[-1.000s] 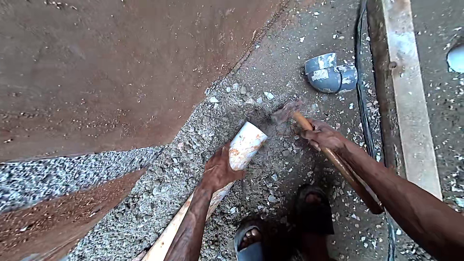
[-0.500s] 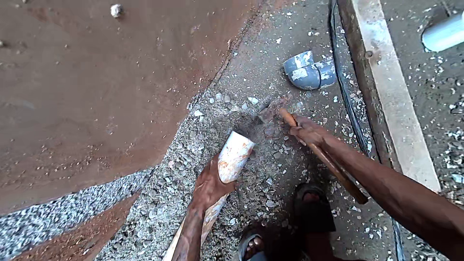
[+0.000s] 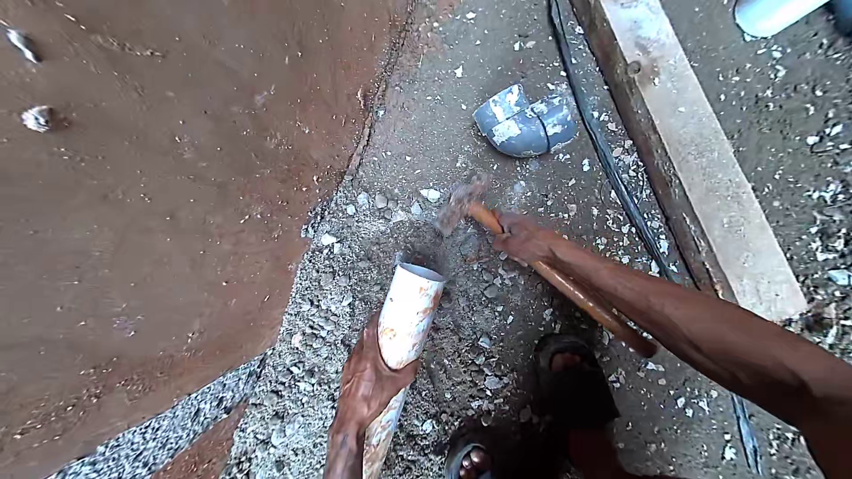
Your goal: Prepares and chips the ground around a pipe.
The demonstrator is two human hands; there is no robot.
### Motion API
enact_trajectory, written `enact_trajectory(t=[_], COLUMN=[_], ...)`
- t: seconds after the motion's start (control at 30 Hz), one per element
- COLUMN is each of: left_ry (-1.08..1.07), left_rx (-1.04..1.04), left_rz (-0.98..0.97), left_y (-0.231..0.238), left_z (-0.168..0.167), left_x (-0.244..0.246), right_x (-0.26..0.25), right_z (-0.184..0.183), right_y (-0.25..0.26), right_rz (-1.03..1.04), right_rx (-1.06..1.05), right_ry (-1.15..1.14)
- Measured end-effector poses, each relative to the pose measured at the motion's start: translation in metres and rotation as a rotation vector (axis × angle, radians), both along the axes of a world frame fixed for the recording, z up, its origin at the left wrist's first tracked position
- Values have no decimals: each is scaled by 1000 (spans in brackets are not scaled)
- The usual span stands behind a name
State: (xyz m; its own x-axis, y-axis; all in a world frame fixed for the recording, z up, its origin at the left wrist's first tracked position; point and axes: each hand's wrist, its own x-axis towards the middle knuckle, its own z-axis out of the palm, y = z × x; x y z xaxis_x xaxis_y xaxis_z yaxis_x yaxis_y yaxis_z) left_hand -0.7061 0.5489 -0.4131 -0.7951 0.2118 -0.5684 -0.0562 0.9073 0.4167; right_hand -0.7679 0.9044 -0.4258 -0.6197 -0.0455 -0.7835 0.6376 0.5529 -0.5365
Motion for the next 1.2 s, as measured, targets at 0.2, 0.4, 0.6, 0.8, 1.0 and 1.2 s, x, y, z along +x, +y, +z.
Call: enact_trajectory(t=[0.2,0.4,0.6,0.8,1.0,1.2], left_ry=[6,-18,-12,-28,-25,-23], left_rx=[-5,-15,-10,-5,-10,20], left_rz=[12,24,10,29,7,23], left_y=[-2,-3,-1,-4,-1,-7], left_z=[-4,0,0,2,2,1], left_x=[1,0,2,0,3,1], right_x=[-6,-23,-12,-20,-11,-11], right_z=[8,1,-7,-6,0,-4], right_y=[5,3,-2,3,-17,2], right_rz=[217,-66,294,-29,275,55], right_rx=[-140,30,-68,-4,-51,-74], right_ry=[-40,57,-80,51,-116,-22])
